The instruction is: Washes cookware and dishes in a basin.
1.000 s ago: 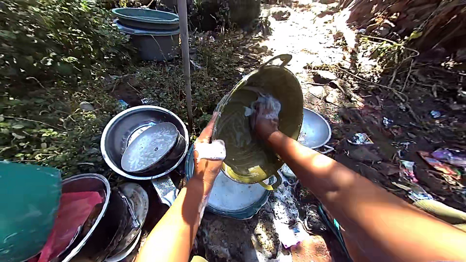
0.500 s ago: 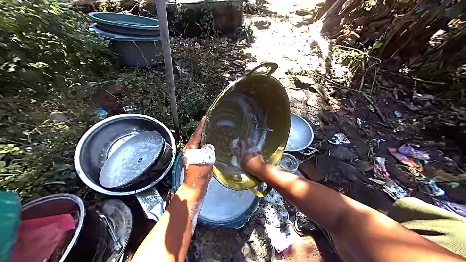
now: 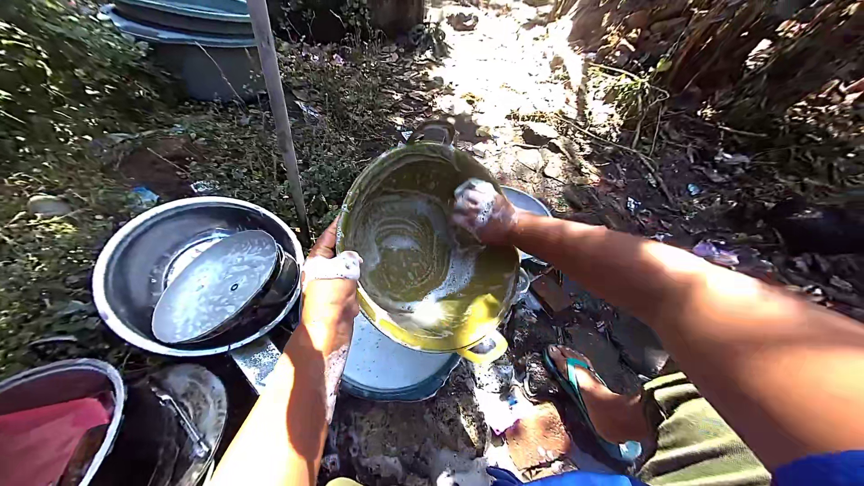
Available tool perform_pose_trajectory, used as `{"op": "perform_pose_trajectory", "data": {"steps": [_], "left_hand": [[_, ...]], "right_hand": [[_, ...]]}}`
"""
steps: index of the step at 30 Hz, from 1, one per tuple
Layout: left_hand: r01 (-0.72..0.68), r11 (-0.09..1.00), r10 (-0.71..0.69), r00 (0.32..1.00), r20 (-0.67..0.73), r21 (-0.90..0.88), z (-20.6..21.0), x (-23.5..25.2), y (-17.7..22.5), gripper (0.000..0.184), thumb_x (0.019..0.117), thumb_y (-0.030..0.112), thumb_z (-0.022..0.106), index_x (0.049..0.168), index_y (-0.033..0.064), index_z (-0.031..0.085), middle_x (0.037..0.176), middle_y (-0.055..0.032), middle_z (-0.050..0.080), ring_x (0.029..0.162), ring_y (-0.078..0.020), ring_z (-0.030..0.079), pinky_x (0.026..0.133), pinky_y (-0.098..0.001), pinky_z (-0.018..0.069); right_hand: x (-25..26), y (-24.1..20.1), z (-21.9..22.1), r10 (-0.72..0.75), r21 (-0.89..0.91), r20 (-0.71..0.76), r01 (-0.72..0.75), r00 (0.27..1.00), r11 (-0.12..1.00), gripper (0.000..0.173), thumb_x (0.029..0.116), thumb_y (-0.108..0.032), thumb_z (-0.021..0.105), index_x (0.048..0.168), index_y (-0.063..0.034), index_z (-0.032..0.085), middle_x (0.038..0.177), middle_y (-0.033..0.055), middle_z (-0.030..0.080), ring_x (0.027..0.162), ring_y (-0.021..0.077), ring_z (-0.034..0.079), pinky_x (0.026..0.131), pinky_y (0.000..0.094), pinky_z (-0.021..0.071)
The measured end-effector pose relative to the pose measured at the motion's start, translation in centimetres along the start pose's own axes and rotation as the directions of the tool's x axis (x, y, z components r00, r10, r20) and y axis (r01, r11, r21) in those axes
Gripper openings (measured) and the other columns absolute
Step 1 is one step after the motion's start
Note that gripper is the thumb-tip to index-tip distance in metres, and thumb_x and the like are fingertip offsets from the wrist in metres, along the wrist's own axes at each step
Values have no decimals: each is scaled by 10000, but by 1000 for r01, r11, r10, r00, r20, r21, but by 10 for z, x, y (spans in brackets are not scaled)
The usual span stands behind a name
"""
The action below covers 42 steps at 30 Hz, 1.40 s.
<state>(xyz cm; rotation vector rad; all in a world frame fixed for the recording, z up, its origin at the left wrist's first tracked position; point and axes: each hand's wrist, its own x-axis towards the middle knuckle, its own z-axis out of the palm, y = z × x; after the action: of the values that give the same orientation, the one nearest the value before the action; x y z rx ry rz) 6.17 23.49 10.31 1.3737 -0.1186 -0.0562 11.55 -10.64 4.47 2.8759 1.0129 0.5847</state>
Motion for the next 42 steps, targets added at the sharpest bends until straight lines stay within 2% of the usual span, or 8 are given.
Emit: {"op": "perform_pose_trajectory", "data": {"steps": [5,8,15,20,25,29,37,42], "left_hand": [[-160,983,162,987,-10,94,10,0,-2,598,878,-57,555,1458,90,535,1305,-55,663,1089,-89,665,917,-298,569],[-187,977,187,982,8,105,2,4,-3,604,870,-28,562,1458,107,536,1282,-44,671,1056,-83,671,886,-295,575],[-172,954,153,984,97,246,-17,4,12,604,807,-11,562,1401,94,584,1216,-20,704,1012,-54,687,862,-264,589],[-350,923,348,937,39,159,3,-1,30,608,851,-66,520,1454,13,507,1359,-75,638,1178,-91,641,986,-275,554],[-285,943,287,958,15,174,19,-5,1,712,880,-12,588,1555,158,438,1477,-41,561,1252,-128,597,1024,-344,529],[-201,969,223,963,-153,144,5,6,-8,697,938,4,514,1594,158,339,1523,-62,503,1297,-132,562,1042,-343,506],[33,995,-57,965,-255,-99,23,28,1,795,997,68,523,1651,123,75,1654,-150,252,1453,-196,373,1143,-359,394],[-512,757,481,857,185,405,-5,36,-29,473,1037,464,478,1176,44,647,1573,-181,435,1511,-305,327,1235,-540,238]], "right_hand": [[-15,-148,21,329,375,531,-565,781,735,405,1040,-251,523,1373,-42,621,1415,231,577,1379,382,495,1178,550,359],[-8,-196,-1,172,735,324,-362,930,573,430,1032,-115,473,1442,-38,578,1488,170,553,1416,277,492,1204,411,363],[-24,4,9,-113,117,193,92,975,989,382,1032,-74,496,1392,-56,626,1567,158,480,1513,364,349,1259,556,225],[15,-69,21,276,57,166,-288,947,956,338,1003,-255,563,1213,-30,702,1308,232,643,1316,426,543,1144,631,364],[91,-211,-17,595,846,335,-511,731,150,370,1064,-155,492,1408,-26,534,1365,166,605,1266,229,581,1080,415,478],[70,-219,-38,310,577,-213,-137,927,805,299,980,-79,581,1244,17,684,1201,196,682,1154,297,654,985,398,546],[67,-129,-132,-40,103,5,39,999,994,211,990,-243,580,964,-72,700,887,144,684,856,346,699,699,528,569],[84,-65,-184,-135,-15,-160,134,978,991,232,913,-189,645,1014,2,729,1025,257,711,1000,472,677,845,619,513]]}}
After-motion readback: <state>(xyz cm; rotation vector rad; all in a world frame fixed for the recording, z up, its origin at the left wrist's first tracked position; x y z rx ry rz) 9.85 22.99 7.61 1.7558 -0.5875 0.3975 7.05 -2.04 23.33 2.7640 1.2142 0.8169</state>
